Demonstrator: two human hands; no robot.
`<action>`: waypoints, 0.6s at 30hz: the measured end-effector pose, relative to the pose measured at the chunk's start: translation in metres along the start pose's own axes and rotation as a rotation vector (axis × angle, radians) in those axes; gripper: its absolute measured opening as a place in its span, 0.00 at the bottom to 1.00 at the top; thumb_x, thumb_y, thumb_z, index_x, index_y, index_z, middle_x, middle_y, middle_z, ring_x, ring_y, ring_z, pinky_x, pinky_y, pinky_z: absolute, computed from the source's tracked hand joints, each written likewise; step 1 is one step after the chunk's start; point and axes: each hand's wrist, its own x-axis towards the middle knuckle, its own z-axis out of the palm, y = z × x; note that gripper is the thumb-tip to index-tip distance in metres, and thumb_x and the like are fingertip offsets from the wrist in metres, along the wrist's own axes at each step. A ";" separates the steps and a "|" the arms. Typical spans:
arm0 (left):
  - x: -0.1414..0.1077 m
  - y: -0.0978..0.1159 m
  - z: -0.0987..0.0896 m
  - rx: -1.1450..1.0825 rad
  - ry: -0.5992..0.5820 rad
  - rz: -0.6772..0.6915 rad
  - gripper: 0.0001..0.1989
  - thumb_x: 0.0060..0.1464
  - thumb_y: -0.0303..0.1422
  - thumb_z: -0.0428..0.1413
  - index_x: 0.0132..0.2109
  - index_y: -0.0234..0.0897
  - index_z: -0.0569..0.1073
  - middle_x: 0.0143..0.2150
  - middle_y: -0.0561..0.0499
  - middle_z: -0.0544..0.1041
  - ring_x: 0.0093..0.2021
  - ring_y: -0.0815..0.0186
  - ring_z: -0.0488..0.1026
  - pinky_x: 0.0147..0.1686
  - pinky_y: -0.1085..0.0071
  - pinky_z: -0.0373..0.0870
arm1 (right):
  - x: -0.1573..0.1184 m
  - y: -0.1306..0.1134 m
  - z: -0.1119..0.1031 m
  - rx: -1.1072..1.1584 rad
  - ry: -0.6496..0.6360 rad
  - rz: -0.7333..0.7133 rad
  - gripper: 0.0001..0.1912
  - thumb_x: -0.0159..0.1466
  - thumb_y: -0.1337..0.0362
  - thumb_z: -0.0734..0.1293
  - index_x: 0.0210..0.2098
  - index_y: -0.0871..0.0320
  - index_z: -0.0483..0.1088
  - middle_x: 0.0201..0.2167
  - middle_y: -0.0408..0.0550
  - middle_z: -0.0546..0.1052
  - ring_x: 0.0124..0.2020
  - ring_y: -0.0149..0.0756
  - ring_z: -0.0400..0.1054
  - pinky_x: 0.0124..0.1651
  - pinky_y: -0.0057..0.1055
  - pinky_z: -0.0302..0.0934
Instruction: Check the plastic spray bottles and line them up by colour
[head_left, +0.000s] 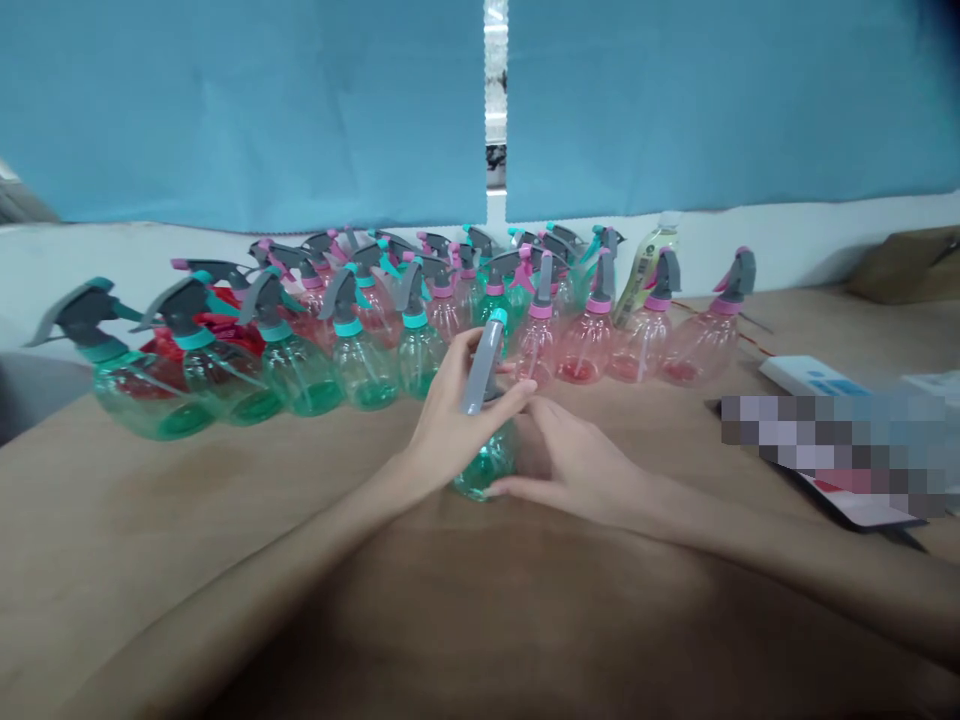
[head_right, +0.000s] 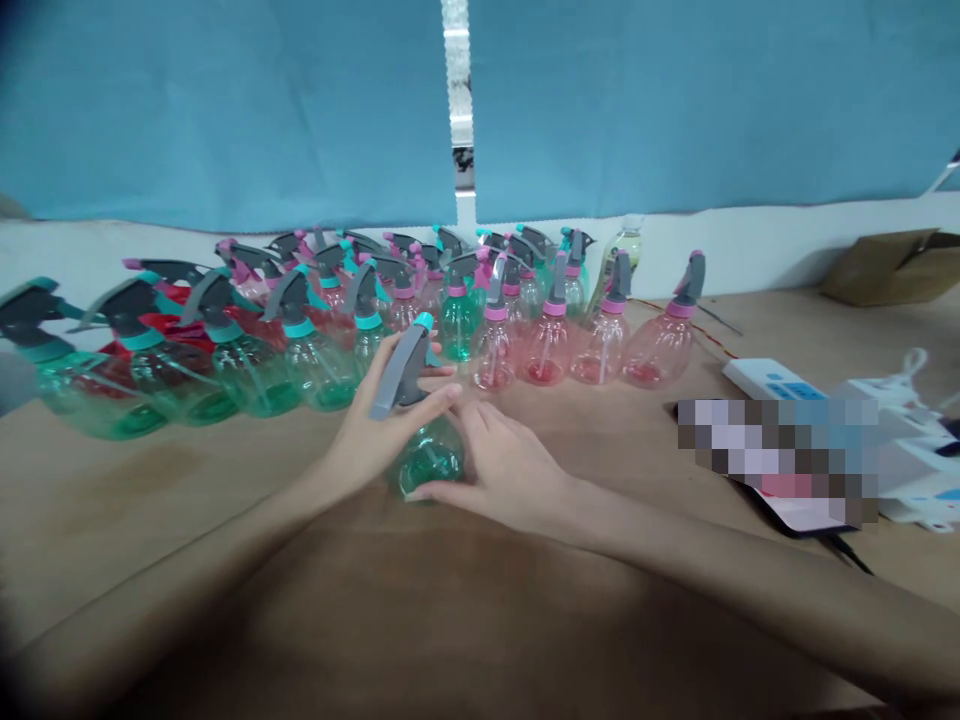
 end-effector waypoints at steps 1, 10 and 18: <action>0.000 0.001 -0.001 0.019 -0.014 -0.009 0.26 0.51 0.36 0.60 0.55 0.43 0.60 0.53 0.45 0.69 0.50 0.59 0.73 0.49 0.60 0.72 | 0.003 -0.004 0.004 -0.001 0.029 -0.005 0.44 0.57 0.41 0.63 0.63 0.58 0.48 0.60 0.60 0.63 0.59 0.54 0.59 0.53 0.49 0.62; -0.011 -0.002 -0.027 0.123 -0.142 -0.083 0.36 0.46 0.40 0.63 0.59 0.42 0.56 0.57 0.41 0.65 0.55 0.54 0.67 0.53 0.54 0.67 | 0.020 -0.012 0.020 -0.014 0.100 0.045 0.34 0.58 0.41 0.63 0.55 0.57 0.61 0.51 0.58 0.68 0.52 0.52 0.63 0.50 0.49 0.63; -0.054 -0.060 -0.032 0.068 0.103 -0.301 0.17 0.56 0.39 0.54 0.50 0.39 0.62 0.52 0.44 0.66 0.53 0.60 0.69 0.51 0.59 0.68 | 0.057 0.025 0.007 -0.152 0.016 0.090 0.32 0.58 0.41 0.62 0.52 0.59 0.62 0.47 0.59 0.68 0.51 0.53 0.62 0.49 0.49 0.63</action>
